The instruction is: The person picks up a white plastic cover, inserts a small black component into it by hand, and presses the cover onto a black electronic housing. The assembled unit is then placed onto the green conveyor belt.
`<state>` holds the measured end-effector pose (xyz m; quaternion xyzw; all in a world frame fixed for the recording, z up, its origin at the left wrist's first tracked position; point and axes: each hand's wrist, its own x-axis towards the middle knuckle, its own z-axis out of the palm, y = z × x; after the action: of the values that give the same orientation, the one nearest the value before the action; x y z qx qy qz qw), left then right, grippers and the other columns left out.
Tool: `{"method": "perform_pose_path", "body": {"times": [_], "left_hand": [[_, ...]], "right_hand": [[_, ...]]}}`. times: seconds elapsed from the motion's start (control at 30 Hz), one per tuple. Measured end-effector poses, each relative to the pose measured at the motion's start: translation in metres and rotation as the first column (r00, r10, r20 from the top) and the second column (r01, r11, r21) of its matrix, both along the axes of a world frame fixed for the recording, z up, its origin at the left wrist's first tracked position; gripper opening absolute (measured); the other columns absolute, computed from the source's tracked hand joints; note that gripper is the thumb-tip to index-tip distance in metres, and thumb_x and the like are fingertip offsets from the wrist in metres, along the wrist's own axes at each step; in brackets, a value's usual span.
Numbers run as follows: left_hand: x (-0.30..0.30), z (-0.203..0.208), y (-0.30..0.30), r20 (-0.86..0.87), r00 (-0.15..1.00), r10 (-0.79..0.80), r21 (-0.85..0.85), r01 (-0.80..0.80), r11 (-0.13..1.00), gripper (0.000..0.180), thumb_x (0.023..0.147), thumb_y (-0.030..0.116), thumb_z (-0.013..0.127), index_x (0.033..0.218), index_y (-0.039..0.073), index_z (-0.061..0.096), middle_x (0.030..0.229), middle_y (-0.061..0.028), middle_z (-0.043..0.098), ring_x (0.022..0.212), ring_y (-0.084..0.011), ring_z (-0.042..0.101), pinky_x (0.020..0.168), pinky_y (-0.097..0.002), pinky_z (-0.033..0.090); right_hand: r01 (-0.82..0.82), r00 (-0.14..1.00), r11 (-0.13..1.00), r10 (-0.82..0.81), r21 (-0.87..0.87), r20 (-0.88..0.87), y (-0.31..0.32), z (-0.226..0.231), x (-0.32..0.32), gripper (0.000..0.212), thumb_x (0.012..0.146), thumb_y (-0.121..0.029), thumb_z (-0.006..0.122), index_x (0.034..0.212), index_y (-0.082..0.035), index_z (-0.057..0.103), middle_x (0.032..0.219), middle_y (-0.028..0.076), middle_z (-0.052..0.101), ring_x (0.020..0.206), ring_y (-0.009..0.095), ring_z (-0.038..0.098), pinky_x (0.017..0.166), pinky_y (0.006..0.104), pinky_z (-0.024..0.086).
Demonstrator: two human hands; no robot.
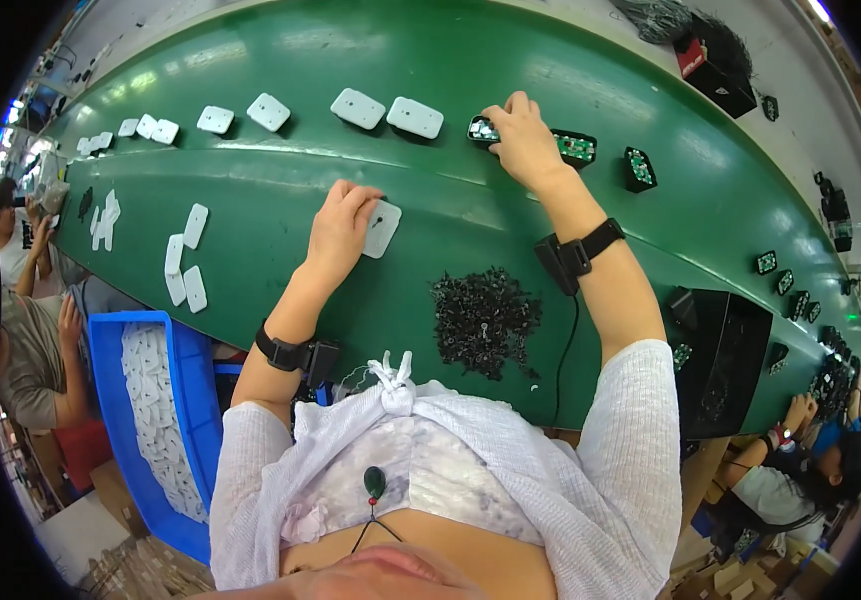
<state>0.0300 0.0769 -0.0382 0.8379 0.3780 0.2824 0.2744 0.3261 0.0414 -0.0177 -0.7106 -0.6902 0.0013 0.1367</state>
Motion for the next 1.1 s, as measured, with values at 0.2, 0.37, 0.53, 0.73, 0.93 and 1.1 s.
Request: {"method": "perform_pose_path", "body": {"times": [0.2, 0.37, 0.53, 0.73, 0.93, 1.1], "left_hand": [[-0.016, 0.003, -0.026, -0.106, 0.993, 0.047, 0.228, -0.022, 0.973, 0.047, 0.078, 0.014, 0.073, 0.120, 0.005, 0.054, 0.105, -0.0119, 0.053, 0.098, -0.0320, 0.054, 0.078, -0.0403, 0.047], [-0.015, -0.001, -0.034, -0.118, 0.993, -0.031, 0.239, 0.058, 0.969, 0.058, 0.072, 0.011, 0.075, 0.125, 0.005, 0.051, 0.114, -0.0103, 0.054, 0.105, -0.0301, 0.050, 0.086, -0.0412, 0.041], [-0.014, 0.000, -0.033, -0.078, 0.991, -0.111, 0.243, 0.127, 0.962, 0.055, 0.072, 0.005, 0.072, 0.123, 0.006, 0.053, 0.115, -0.0090, 0.057, 0.109, -0.0285, 0.051, 0.088, -0.0415, 0.041], [-0.018, -0.002, -0.031, -0.038, 0.989, -0.146, 0.233, 0.151, 0.961, 0.052, 0.073, 0.004, 0.071, 0.122, 0.007, 0.054, 0.114, -0.0084, 0.058, 0.110, -0.0285, 0.052, 0.092, -0.0416, 0.040], [-0.030, -0.011, -0.028, 0.192, 0.973, -0.130, 0.129, 0.107, 0.986, 0.045, 0.078, -0.004, 0.060, 0.122, 0.006, 0.055, 0.119, -0.0117, 0.059, 0.112, -0.0310, 0.054, 0.095, -0.0417, 0.042], [-0.038, -0.004, -0.033, 0.276, 0.952, -0.130, 0.076, 0.113, 0.991, 0.044, 0.081, -0.010, 0.048, 0.123, 0.002, 0.056, 0.127, -0.0146, 0.057, 0.116, -0.0329, 0.055, 0.098, -0.0404, 0.044]], "right_hand": [[0.083, 0.869, 0.991, -0.125, -0.107, -0.480, -0.043, 0.037, -0.034, 0.044, 0.083, -0.023, 0.069, 0.118, -0.002, 0.053, 0.091, 0.012, 0.057, 0.080, 0.022, 0.059, 0.072, 0.0336, 0.048], [0.307, 0.889, 0.915, -0.374, -0.264, -0.265, -0.072, 0.030, -0.027, 0.030, 0.091, -0.032, 0.062, 0.103, -0.005, 0.062, 0.085, 0.007, 0.065, 0.072, 0.024, 0.062, 0.061, 0.0326, 0.047], [0.224, 0.959, 0.962, -0.246, 0.159, 0.139, -0.095, 0.028, -0.035, 0.037, 0.082, -0.035, 0.069, 0.108, -0.009, 0.064, 0.103, 0.005, 0.066, 0.095, 0.024, 0.061, 0.076, 0.0368, 0.051], [-0.040, 0.998, 0.999, 0.041, 0.030, -0.054, -0.101, 0.028, -0.034, 0.048, 0.072, -0.001, 0.070, 0.118, -0.006, 0.058, 0.113, 0.011, 0.060, 0.107, 0.032, 0.054, 0.092, 0.0393, 0.046], [-0.262, 0.924, 0.946, 0.302, 0.188, -0.233, -0.074, 0.034, -0.098, 0.040, 0.073, 0.002, 0.068, 0.112, -0.003, 0.059, 0.110, 0.012, 0.062, 0.103, 0.032, 0.056, 0.088, 0.0387, 0.047], [-0.380, 0.883, 0.912, 0.407, 0.154, -0.233, -0.055, 0.029, -0.130, 0.042, 0.072, 0.003, 0.068, 0.112, -0.004, 0.060, 0.113, 0.009, 0.063, 0.102, 0.029, 0.057, 0.088, 0.0378, 0.049]]}}
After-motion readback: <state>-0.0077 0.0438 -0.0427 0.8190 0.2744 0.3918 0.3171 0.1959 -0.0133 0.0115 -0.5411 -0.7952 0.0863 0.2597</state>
